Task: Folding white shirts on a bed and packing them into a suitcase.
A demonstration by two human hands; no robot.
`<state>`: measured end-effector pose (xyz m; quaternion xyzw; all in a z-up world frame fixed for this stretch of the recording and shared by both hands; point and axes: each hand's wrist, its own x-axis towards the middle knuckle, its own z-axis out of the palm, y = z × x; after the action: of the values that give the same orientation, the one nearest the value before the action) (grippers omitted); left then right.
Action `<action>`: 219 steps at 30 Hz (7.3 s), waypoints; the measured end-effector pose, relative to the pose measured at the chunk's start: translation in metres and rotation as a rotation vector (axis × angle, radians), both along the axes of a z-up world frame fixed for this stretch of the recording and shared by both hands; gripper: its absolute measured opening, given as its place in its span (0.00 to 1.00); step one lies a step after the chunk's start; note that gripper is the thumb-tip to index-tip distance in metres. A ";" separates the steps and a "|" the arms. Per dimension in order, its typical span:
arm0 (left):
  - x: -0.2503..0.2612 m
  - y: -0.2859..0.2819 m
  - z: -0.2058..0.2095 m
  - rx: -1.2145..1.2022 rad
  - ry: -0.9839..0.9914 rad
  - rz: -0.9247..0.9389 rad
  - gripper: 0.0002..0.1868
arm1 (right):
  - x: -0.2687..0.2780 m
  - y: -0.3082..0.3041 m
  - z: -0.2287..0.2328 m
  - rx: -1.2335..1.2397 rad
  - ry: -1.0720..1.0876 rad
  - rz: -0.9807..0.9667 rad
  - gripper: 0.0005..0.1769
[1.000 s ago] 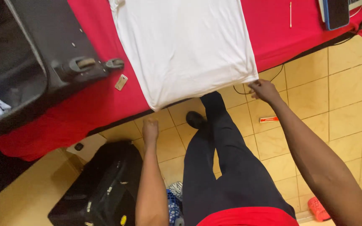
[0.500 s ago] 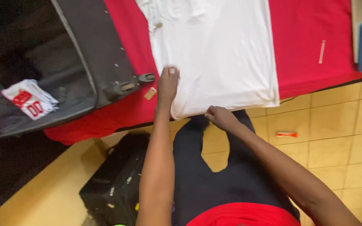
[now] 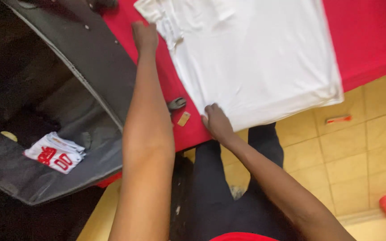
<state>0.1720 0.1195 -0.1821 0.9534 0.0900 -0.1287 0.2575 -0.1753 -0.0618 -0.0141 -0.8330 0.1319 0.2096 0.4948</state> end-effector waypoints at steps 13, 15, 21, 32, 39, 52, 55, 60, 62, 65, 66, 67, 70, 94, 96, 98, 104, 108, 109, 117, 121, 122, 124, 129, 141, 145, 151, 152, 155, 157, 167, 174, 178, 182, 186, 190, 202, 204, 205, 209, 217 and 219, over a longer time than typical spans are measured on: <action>0.053 -0.039 0.030 -0.363 0.021 0.369 0.17 | 0.025 0.018 -0.006 -0.254 -0.038 0.038 0.12; 0.048 -0.045 0.039 -0.367 -0.085 0.318 0.17 | 0.024 0.012 0.009 -0.189 -0.047 -0.025 0.12; 0.043 -0.097 0.091 -0.471 -0.248 0.167 0.16 | 0.030 -0.009 0.044 -0.006 0.320 -0.325 0.14; 0.070 -0.144 0.025 -0.247 -0.215 0.046 0.14 | 0.010 -0.032 0.012 0.031 0.364 -0.558 0.17; 0.091 -0.130 -0.041 -0.209 -0.206 -0.052 0.18 | -0.042 -0.017 0.005 -0.105 0.425 -0.499 0.13; 0.110 -0.111 -0.057 -0.371 -0.108 -0.099 0.16 | -0.116 -0.063 0.017 -0.227 0.264 -0.518 0.11; 0.106 -0.114 -0.052 -0.397 -0.147 -0.089 0.18 | -0.130 -0.073 0.002 -0.200 0.272 -0.540 0.10; 0.040 -0.139 -0.001 -0.553 -0.352 0.003 0.20 | -0.132 -0.077 0.008 -0.134 0.175 -0.643 0.10; -0.017 -0.161 0.046 -0.718 -0.439 0.255 0.21 | -0.130 -0.078 0.012 0.024 0.410 -0.730 0.11; -0.133 -0.165 0.069 -0.807 -0.424 0.368 0.21 | -0.142 -0.077 0.006 0.126 0.370 -0.779 0.13; -0.169 -0.162 0.083 -0.813 -0.432 0.372 0.21 | -0.143 -0.077 0.002 0.122 0.362 -0.773 0.13; -0.205 -0.160 0.096 -0.741 -0.263 0.495 0.23 | -0.145 -0.077 -0.001 0.087 0.430 -0.720 0.15; -0.300 -0.147 0.101 -0.767 -0.095 0.603 0.24 | -0.141 -0.086 -0.003 0.065 0.414 -0.651 0.19; -0.540 -0.094 0.029 -0.982 0.577 0.354 0.11 | -0.205 -0.136 -0.040 0.077 0.214 -0.127 0.18; -0.535 -0.086 0.028 -0.886 0.609 0.270 0.12 | -0.211 -0.148 -0.036 0.084 0.199 -0.117 0.18; -0.523 -0.078 0.023 -0.114 0.704 -0.393 0.20 | -0.214 -0.160 -0.034 0.045 0.190 -0.095 0.18; -0.461 -0.112 0.105 -0.136 0.773 -0.474 0.19 | -0.210 -0.193 -0.016 0.053 0.350 -0.187 0.19; -0.407 -0.128 0.130 -0.256 0.671 -0.608 0.18 | -0.188 -0.203 -0.019 0.044 0.395 -0.310 0.19; -0.393 -0.134 0.126 -0.240 0.650 -0.603 0.18 | -0.180 -0.207 -0.018 0.029 0.378 -0.325 0.18; -0.257 -0.196 0.158 -0.274 0.531 -0.545 0.17 | -0.078 -0.263 0.033 -0.124 0.017 -0.465 0.13; -0.181 -0.263 0.170 -0.300 0.385 -0.569 0.17 | -0.025 -0.327 0.038 -0.272 -0.100 -0.521 0.13; -0.159 -0.285 0.173 -0.293 0.348 -0.558 0.17 | -0.012 -0.347 0.030 -0.300 -0.251 -0.503 0.14; -0.112 -0.326 0.165 -0.354 0.220 -0.546 0.16 | 0.009 -0.370 0.005 -0.399 -0.308 -0.390 0.17; 0.002 -0.433 0.146 -0.492 -0.142 -0.459 0.16 | 0.065 -0.406 -0.021 -0.389 -0.265 -0.180 0.22; 0.060 -0.486 0.050 0.141 -0.165 -0.053 0.25 | 0.072 -0.381 -0.012 -0.050 0.094 -0.084 0.20; 0.061 -0.456 0.056 -0.108 -0.220 -0.043 0.15 | 0.059 -0.377 -0.013 -0.110 -0.040 0.013 0.28; 0.043 -0.402 0.095 -0.642 -0.221 0.205 0.14 | 0.035 -0.372 -0.014 -0.112 0.002 0.228 0.29; 0.039 -0.394 0.095 -0.739 -0.206 0.277 0.15 | 0.031 -0.371 -0.014 -0.094 0.043 0.291 0.31; 0.031 -0.362 0.076 -0.923 -0.126 0.448 0.14 | 0.018 -0.366 -0.022 -0.140 -0.035 0.357 0.29; 0.030 -0.346 0.059 -1.009 -0.115 0.483 0.14 | 0.024 -0.362 -0.020 -0.155 -0.029 0.388 0.30; -0.087 -0.340 0.043 -1.275 -0.205 0.616 0.17 | 0.001 -0.363 -0.010 -0.159 -0.119 0.364 0.24; -0.234 -0.382 0.069 -1.337 0.104 0.750 0.18 | -0.038 -0.377 -0.011 -0.180 -0.117 0.361 0.22; -0.282 -0.389 0.082 -1.285 0.331 0.668 0.18 | -0.069 -0.396 -0.030 -0.204 -0.148 0.386 0.20; -0.305 -0.391 0.102 -1.215 0.506 0.612 0.19 | -0.084 -0.397 -0.009 -0.136 -0.004 0.339 0.18; -0.345 -0.397 0.087 -1.288 0.485 0.562 0.19 | -0.107 -0.374 0.008 -0.157 -0.035 0.318 0.17; -0.387 -0.393 0.074 -1.313 0.390 0.500 0.19 | -0.128 -0.349 0.003 -0.229 -0.130 0.332 0.15; -0.463 -0.373 0.106 -0.840 0.276 0.259 0.20 | -0.128 -0.345 0.026 0.021 0.068 0.370 0.17; -0.473 -0.370 0.107 -0.802 0.269 0.247 0.21 | -0.119 -0.353 0.027 -0.027 0.066 0.337 0.16; -0.476 -0.369 0.109 -0.785 0.296 0.256 0.21 | -0.113 -0.357 0.029 -0.015 0.044 0.298 0.15; -0.468 -0.360 0.118 -0.757 0.421 0.264 0.21 | -0.073 -0.357 0.033 -0.009 0.050 0.222 0.14; -0.463 -0.341 0.074 -0.616 0.613 -0.033 0.27 | 0.050 -0.317 0.013 0.004 -0.066 0.347 0.14; -0.466 -0.337 0.067 -0.582 0.629 -0.106 0.28 | 0.083 -0.311 0.009 0.032 -0.097 0.353 0.14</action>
<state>-0.2941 -0.2170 -0.1151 0.7588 0.0749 -0.4459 0.4688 -0.0927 -0.3730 -0.0050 -0.8445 -0.0439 0.2547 0.4692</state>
